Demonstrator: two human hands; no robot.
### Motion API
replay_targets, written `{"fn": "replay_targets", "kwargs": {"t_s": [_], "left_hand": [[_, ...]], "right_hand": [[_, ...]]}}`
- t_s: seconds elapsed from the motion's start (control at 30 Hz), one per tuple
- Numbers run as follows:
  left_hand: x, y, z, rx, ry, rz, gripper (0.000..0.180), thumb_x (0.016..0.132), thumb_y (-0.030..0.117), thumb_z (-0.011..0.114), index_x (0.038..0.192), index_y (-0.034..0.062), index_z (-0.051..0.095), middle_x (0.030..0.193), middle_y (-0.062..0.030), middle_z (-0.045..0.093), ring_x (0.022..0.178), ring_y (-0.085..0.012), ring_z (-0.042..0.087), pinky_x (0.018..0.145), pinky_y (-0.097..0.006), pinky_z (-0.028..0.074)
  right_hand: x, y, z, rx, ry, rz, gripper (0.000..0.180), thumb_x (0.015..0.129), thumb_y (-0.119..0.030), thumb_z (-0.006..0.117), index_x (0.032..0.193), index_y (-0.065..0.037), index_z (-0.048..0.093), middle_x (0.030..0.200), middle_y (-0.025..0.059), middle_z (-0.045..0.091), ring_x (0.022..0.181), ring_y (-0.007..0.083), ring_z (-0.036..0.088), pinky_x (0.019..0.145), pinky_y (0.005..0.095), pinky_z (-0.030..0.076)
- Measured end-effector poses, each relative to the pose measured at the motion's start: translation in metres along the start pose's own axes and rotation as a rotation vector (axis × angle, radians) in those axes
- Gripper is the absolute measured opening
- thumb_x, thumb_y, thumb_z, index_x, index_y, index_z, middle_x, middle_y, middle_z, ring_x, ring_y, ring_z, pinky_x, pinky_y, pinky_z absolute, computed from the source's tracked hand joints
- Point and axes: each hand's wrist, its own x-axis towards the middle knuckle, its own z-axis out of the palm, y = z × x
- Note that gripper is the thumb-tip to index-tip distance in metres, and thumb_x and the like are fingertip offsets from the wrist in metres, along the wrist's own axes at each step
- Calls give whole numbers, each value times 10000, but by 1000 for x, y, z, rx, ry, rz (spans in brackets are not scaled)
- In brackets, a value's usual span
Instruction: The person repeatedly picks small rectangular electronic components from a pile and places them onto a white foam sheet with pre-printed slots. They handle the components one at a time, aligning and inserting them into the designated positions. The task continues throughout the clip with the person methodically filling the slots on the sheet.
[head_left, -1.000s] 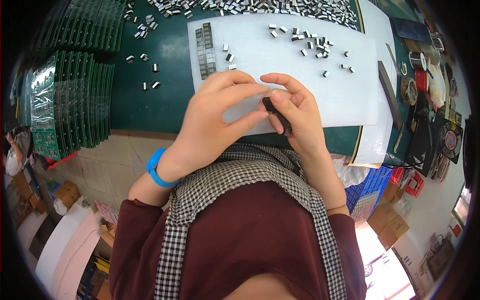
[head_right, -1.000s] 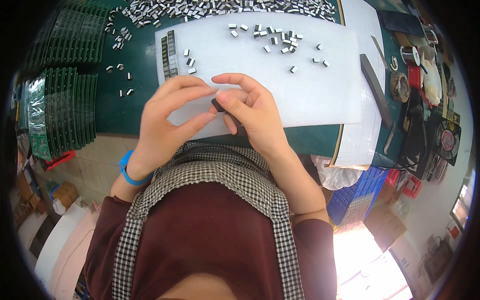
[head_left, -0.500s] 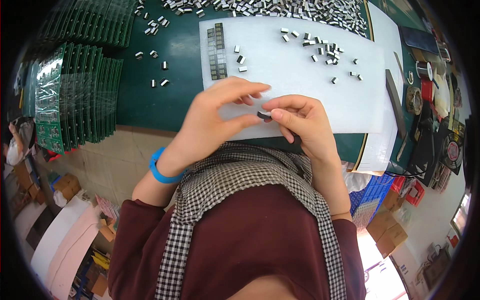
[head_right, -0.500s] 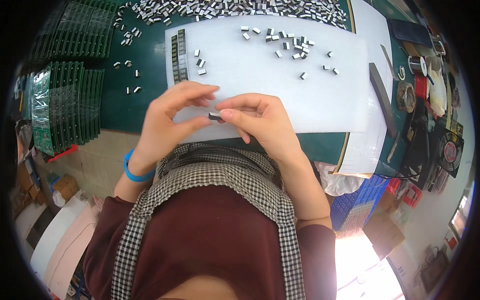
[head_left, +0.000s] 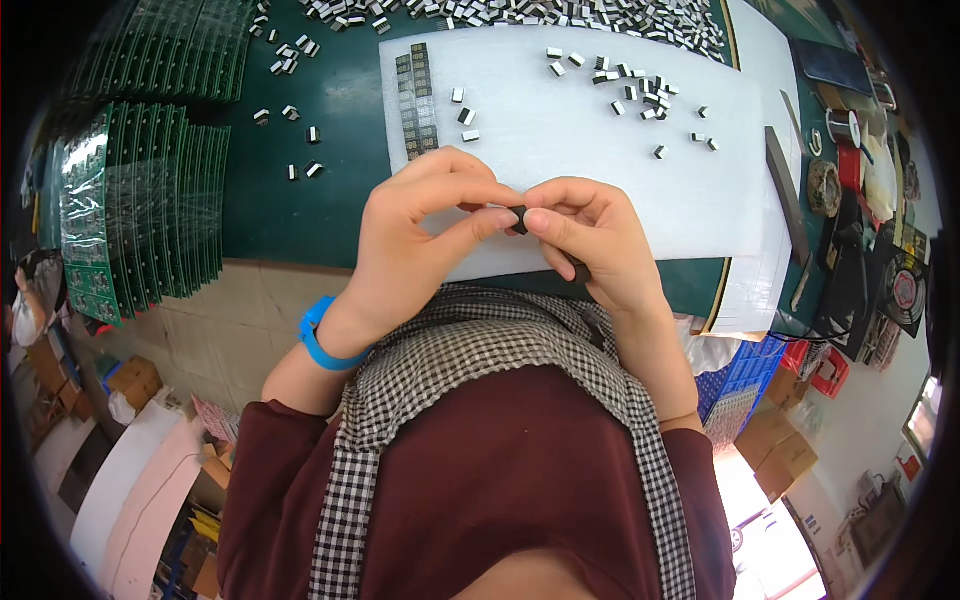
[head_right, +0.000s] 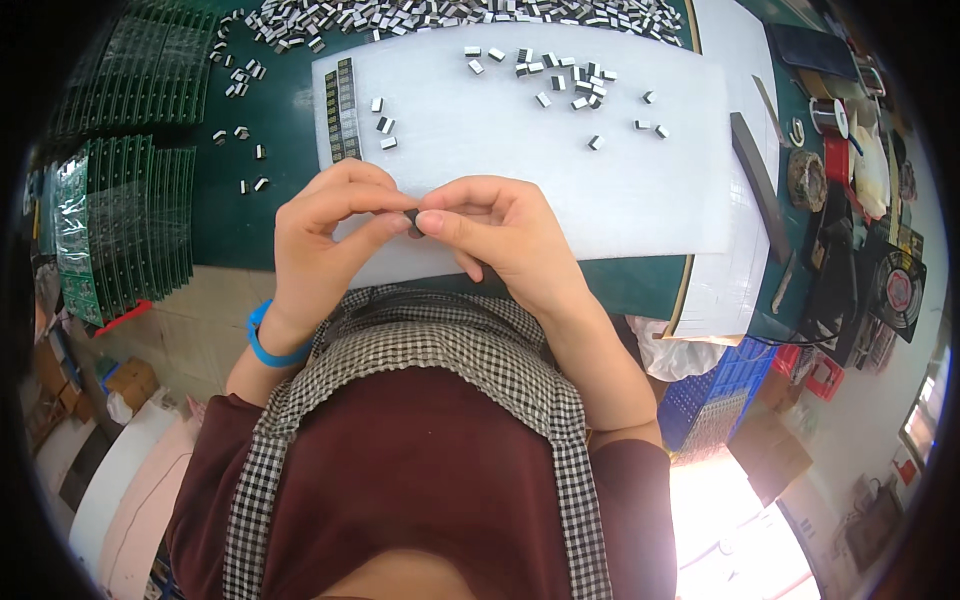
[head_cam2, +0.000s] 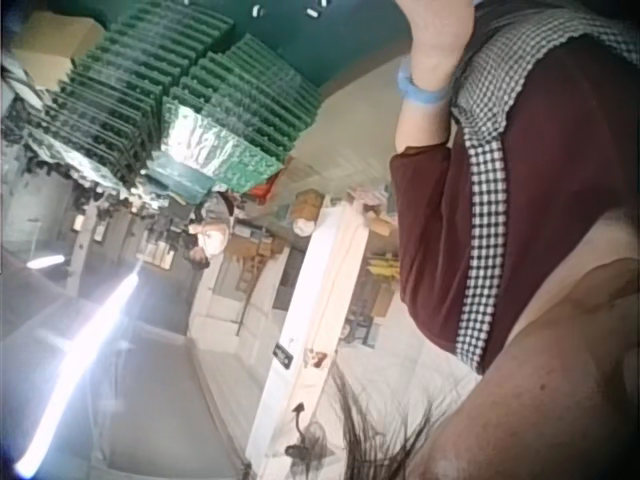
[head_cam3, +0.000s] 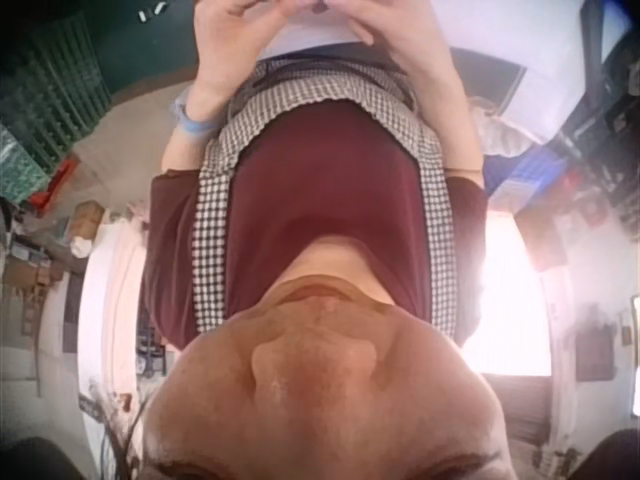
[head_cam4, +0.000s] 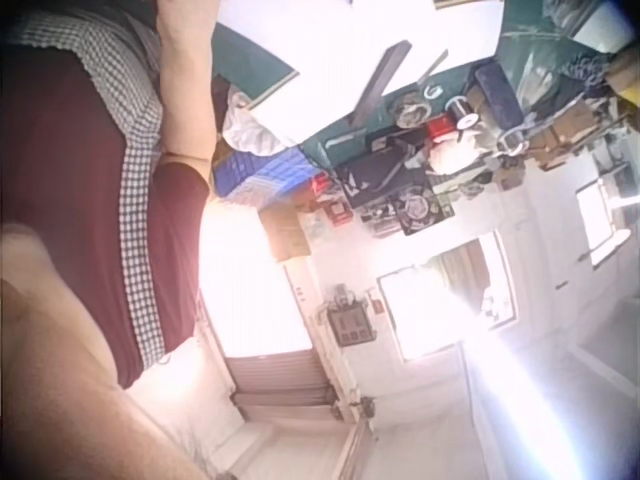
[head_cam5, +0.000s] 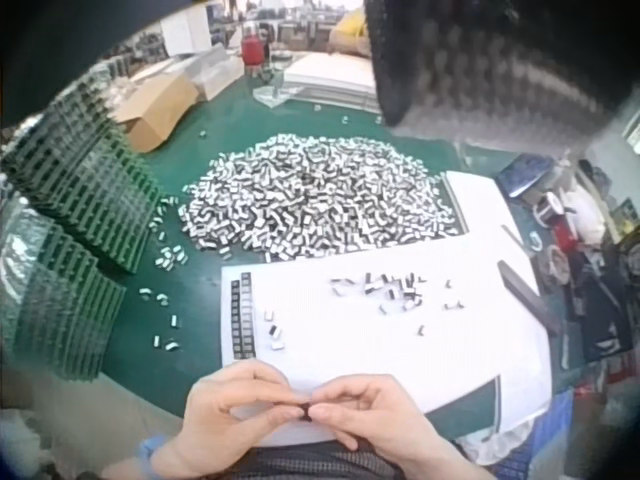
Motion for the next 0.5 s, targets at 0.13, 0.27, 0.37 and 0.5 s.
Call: {"fn": "replay_targets", "kwargs": {"t_s": [0.13,0.27,0.37,0.5], "left_hand": [[-5,6,8,161,28,43,243,733,-17,675,971,29,675,858,-79,603,763,-160,581,679,-271,477],[-7,6,0,247,99,2,336,722,-42,668,1051,22,648,895,-86,607,786,-176,586,720,-283,475],[-5,-10,-20,575,181,89,305,714,-46,668,1013,7,645,919,-113,613,810,-222,603,740,-304,486],[4,-31,-33,850,67,326,281,677,-33,678,954,-12,637,931,-138,614,817,-273,608,707,-320,506]], "right_hand": [[0,0,1,56,34,10,212,825,-109,671,956,54,633,813,83,641,489,56,447,445,182,332],[1,3,-6,41,45,-8,207,830,-104,661,961,52,627,822,88,644,479,53,434,443,180,328],[2,1,-9,5,86,-61,211,836,-109,651,975,48,618,834,101,648,470,53,425,442,179,324],[3,-2,-8,17,72,-86,212,841,-116,642,979,41,611,854,118,653,462,53,420,441,179,320]]}}
